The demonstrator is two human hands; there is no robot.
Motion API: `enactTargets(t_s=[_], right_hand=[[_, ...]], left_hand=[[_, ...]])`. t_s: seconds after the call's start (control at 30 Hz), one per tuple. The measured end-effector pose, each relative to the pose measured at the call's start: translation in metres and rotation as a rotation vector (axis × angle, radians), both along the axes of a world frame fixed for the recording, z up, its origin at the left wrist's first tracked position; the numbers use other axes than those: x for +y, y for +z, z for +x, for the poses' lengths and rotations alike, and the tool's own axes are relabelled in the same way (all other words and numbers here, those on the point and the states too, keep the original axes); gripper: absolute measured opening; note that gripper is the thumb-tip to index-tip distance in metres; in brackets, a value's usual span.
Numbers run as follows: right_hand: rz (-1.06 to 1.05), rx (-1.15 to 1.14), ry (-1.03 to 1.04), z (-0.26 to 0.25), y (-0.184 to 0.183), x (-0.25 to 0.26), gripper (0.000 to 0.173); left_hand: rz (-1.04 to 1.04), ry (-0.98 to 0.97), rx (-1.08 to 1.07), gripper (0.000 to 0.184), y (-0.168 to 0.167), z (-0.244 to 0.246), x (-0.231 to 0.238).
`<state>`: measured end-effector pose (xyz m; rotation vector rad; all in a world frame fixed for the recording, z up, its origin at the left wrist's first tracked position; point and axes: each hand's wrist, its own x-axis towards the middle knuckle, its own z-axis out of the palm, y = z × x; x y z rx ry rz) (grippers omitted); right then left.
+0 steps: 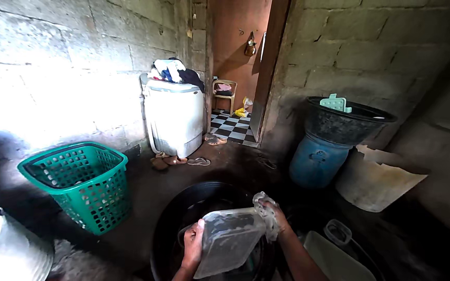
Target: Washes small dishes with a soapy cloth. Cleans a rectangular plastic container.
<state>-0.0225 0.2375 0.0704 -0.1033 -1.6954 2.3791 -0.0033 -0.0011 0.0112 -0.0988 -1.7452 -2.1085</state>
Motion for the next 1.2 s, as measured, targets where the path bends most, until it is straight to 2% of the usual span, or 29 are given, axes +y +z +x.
enactTargets(t_s=[0.03,0.07,0.1,0.17,0.23,0.33,0.4,0.5,0.57,0.67,0.73,0.8,0.9,0.97,1.07,1.13,1.2], right_hand=[[0.108,0.005,-0.005,0.001,0.01,-0.004,0.015],[0.233,-0.003,0.002,0.002,0.021,-0.008,0.018],[0.36,-0.018,0.015,0.005,0.031,-0.014,0.022],[0.613,-0.023,0.062,0.013,0.047,-0.033,0.031],[0.832,0.036,0.126,0.025,0.053,-0.055,0.039],[0.861,0.175,0.197,0.033,0.039,-0.069,0.044],[0.715,0.074,0.221,0.028,0.033,-0.056,0.044],[0.605,-0.05,0.089,-0.001,0.011,-0.013,0.04],[0.556,-0.099,-0.006,-0.013,-0.005,0.016,0.033],[0.238,-0.127,-0.179,-0.013,-0.034,0.041,0.023],[0.036,-0.09,-0.233,-0.007,-0.055,0.04,0.027],[-0.04,-0.086,-0.301,-0.006,-0.073,0.03,0.029],[0.175,-0.154,-0.456,-0.001,-0.086,0.013,0.028],[0.432,-0.212,-0.517,0.003,-0.083,-0.002,0.039],[0.718,-0.353,-0.391,0.018,-0.062,-0.047,0.061],[0.866,-0.248,-0.261,0.03,-0.062,-0.08,0.064],[0.95,0.063,-0.26,0.041,-0.071,-0.114,0.051]], left_hand=[[-0.075,0.004,0.03,0.027,0.004,0.001,-0.002],[-0.235,0.008,0.039,0.021,0.01,0.004,-0.005],[-0.477,-0.001,-0.013,0.025,0.019,0.009,-0.007],[-0.892,-0.159,-0.256,0.041,0.044,0.019,-0.001],[-0.997,-0.271,-0.415,0.045,0.054,0.027,0.017],[-0.87,-0.194,-0.363,0.036,0.043,0.031,0.027],[-0.744,-0.173,-0.344,0.039,0.036,0.024,0.018],[-0.32,-0.051,-0.155,0.033,0.02,0.012,0.002],[-0.155,-0.021,-0.093,0.03,0.021,0.009,-0.005],[0.059,0.03,-0.177,0.034,0.027,0.007,-0.005],[0.256,0.09,-0.302,0.042,0.036,0.003,-0.002],[0.357,0.146,-0.399,0.045,0.039,-0.004,-0.005],[0.377,0.178,-0.507,0.046,0.029,-0.006,-0.007],[0.331,0.159,-0.586,0.056,0.021,-0.003,-0.001],[0.336,0.123,-0.657,0.069,0.009,-0.002,0.013],[0.361,0.148,-0.658,0.069,0.005,-0.006,0.016],[0.388,0.176,-0.649,0.067,0.003,-0.007,0.016]])
